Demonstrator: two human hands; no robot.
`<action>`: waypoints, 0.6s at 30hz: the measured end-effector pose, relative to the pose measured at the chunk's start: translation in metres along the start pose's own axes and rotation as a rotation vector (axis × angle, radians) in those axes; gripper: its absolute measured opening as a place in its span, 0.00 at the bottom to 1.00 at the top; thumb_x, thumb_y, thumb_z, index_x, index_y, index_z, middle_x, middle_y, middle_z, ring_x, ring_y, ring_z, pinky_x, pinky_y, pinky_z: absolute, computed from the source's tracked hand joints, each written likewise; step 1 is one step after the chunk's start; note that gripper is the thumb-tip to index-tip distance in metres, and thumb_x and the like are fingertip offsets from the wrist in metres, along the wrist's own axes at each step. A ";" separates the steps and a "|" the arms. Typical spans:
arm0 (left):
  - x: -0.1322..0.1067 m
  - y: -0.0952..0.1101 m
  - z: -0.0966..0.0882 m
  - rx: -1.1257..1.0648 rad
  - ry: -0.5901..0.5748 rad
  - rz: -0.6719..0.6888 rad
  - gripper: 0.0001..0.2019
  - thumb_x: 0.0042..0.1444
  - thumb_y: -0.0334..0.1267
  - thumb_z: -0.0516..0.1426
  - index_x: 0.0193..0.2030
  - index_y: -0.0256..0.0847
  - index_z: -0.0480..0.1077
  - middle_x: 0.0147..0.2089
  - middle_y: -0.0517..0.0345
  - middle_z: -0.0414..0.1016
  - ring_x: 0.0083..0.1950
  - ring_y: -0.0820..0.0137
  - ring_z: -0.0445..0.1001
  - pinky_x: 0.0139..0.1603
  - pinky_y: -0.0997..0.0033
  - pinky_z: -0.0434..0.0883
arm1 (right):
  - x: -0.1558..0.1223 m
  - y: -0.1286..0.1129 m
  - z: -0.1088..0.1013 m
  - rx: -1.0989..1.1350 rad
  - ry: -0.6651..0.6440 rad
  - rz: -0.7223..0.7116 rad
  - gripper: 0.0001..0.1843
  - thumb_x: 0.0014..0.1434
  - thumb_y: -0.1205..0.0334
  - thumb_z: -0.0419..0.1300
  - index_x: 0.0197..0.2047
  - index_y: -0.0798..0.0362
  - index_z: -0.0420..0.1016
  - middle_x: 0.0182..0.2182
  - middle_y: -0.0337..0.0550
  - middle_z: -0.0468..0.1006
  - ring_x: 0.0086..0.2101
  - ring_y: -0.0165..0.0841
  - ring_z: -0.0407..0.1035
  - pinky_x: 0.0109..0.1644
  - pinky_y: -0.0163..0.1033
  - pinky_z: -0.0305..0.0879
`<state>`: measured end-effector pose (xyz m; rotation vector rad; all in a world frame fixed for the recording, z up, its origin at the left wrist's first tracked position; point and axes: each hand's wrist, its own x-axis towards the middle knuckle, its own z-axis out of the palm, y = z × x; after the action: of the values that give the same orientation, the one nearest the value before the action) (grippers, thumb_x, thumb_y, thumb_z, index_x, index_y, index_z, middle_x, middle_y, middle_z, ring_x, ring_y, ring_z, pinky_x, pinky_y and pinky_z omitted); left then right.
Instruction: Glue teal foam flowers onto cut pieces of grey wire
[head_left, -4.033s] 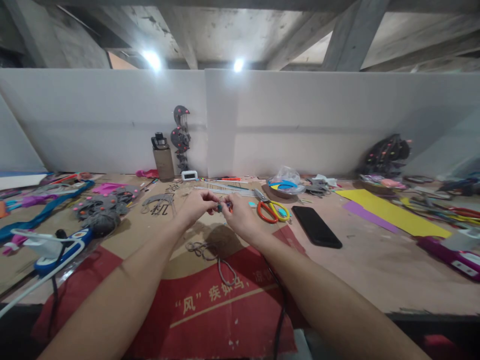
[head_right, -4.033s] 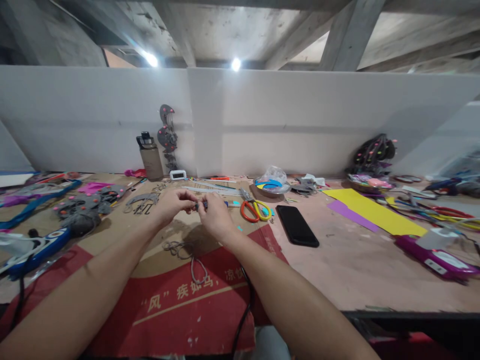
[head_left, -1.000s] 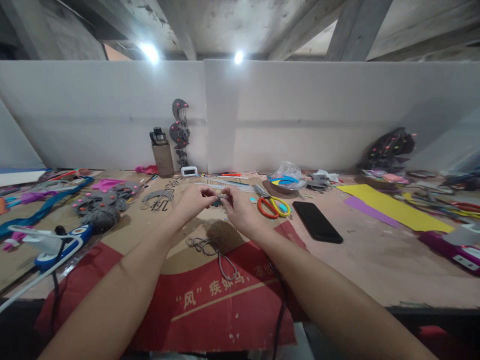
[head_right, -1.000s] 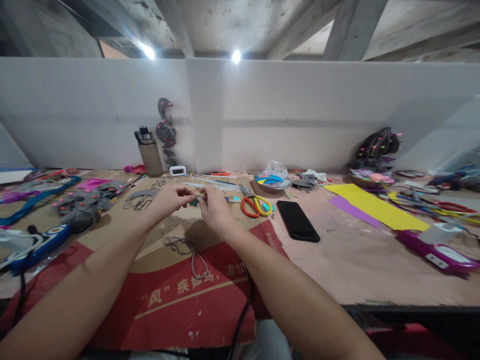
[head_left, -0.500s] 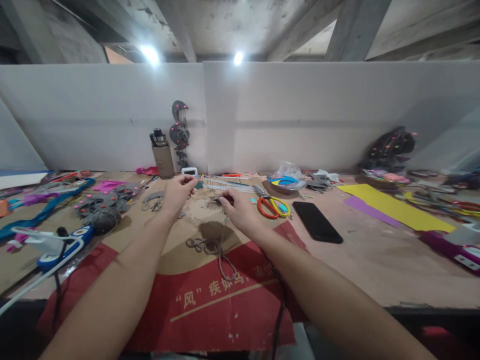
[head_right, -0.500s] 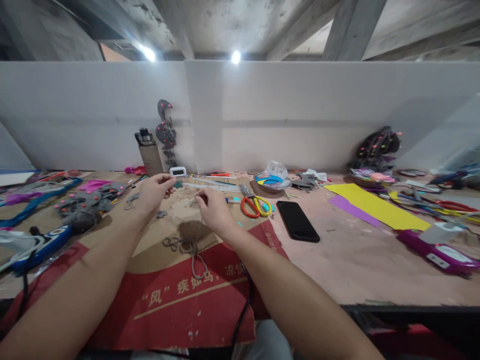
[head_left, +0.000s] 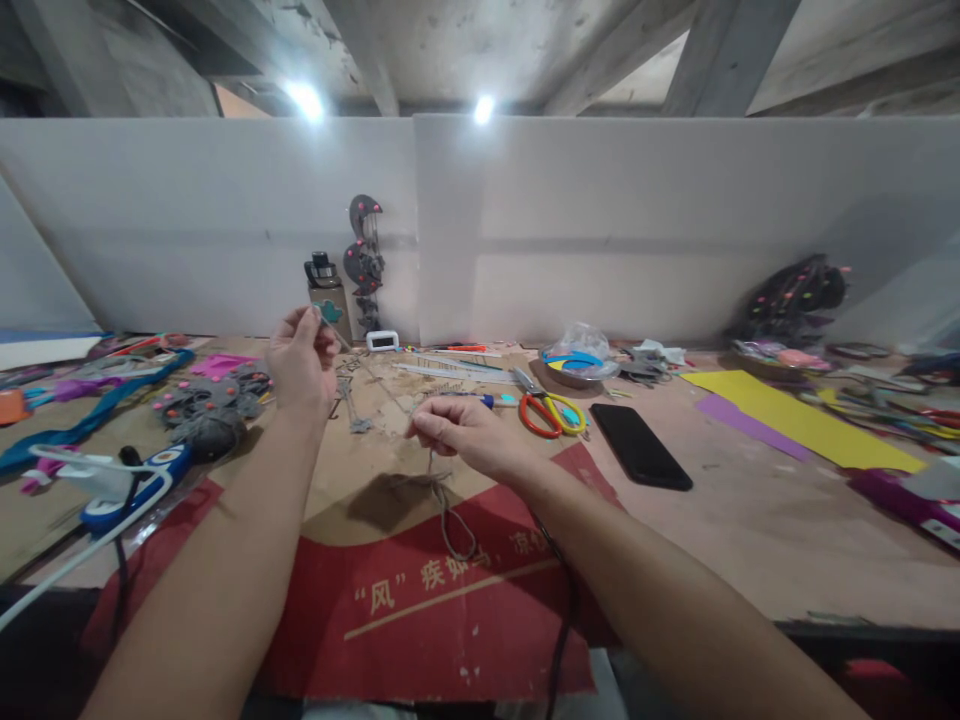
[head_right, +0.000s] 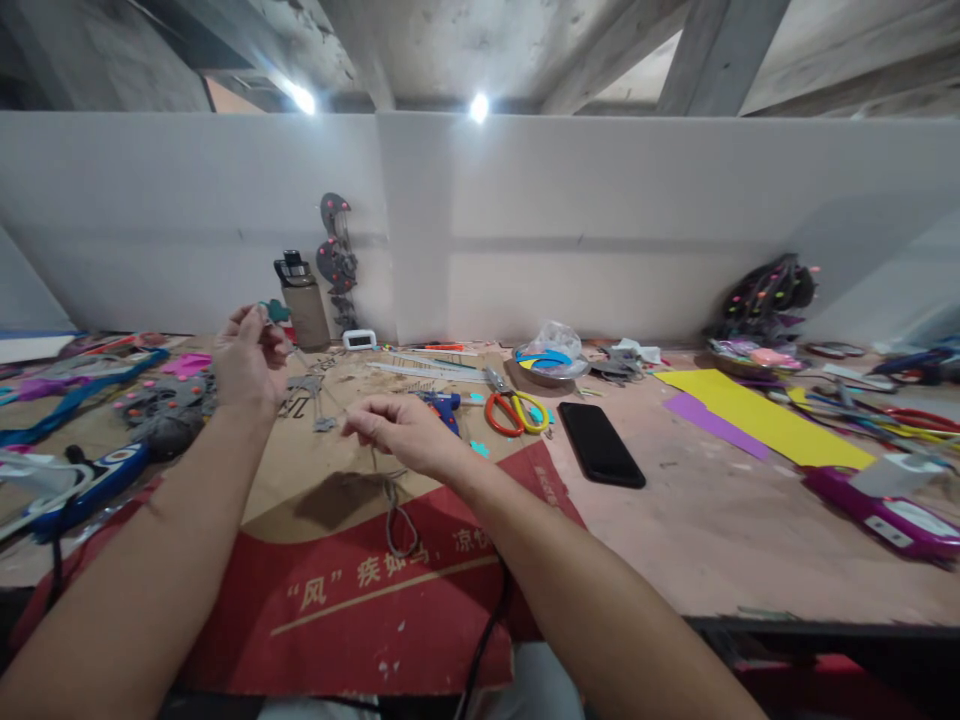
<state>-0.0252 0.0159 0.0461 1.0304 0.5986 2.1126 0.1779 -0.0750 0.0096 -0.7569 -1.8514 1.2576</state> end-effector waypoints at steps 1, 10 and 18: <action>0.000 0.003 0.000 -0.031 -0.012 -0.009 0.11 0.43 0.36 0.65 0.30 0.41 0.67 0.21 0.67 0.66 0.19 0.81 0.63 0.17 0.82 0.56 | -0.001 -0.002 -0.001 -0.028 -0.050 -0.018 0.17 0.59 0.51 0.51 0.32 0.54 0.73 0.23 0.36 0.67 0.23 0.24 0.58 0.27 0.30 0.56; -0.020 -0.002 0.013 0.066 -0.182 -0.109 0.12 0.40 0.37 0.66 0.30 0.39 0.69 0.23 0.65 0.69 0.19 0.80 0.66 0.17 0.81 0.58 | 0.007 0.030 -0.053 -0.998 0.537 0.213 0.15 0.58 0.54 0.53 0.29 0.55 0.73 0.27 0.50 0.76 0.30 0.36 0.68 0.34 0.38 0.59; -0.041 -0.010 0.024 0.162 -0.314 -0.163 0.10 0.43 0.37 0.64 0.31 0.37 0.70 0.21 0.64 0.68 0.20 0.79 0.66 0.18 0.80 0.59 | 0.007 0.085 -0.055 -0.858 0.585 0.203 0.07 0.45 0.66 0.63 0.30 0.55 0.73 0.21 0.50 0.73 0.26 0.40 0.70 0.31 0.41 0.61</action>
<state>0.0158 -0.0062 0.0333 1.3245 0.6786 1.7380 0.2252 -0.0140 -0.0557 -1.5949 -1.7846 0.2120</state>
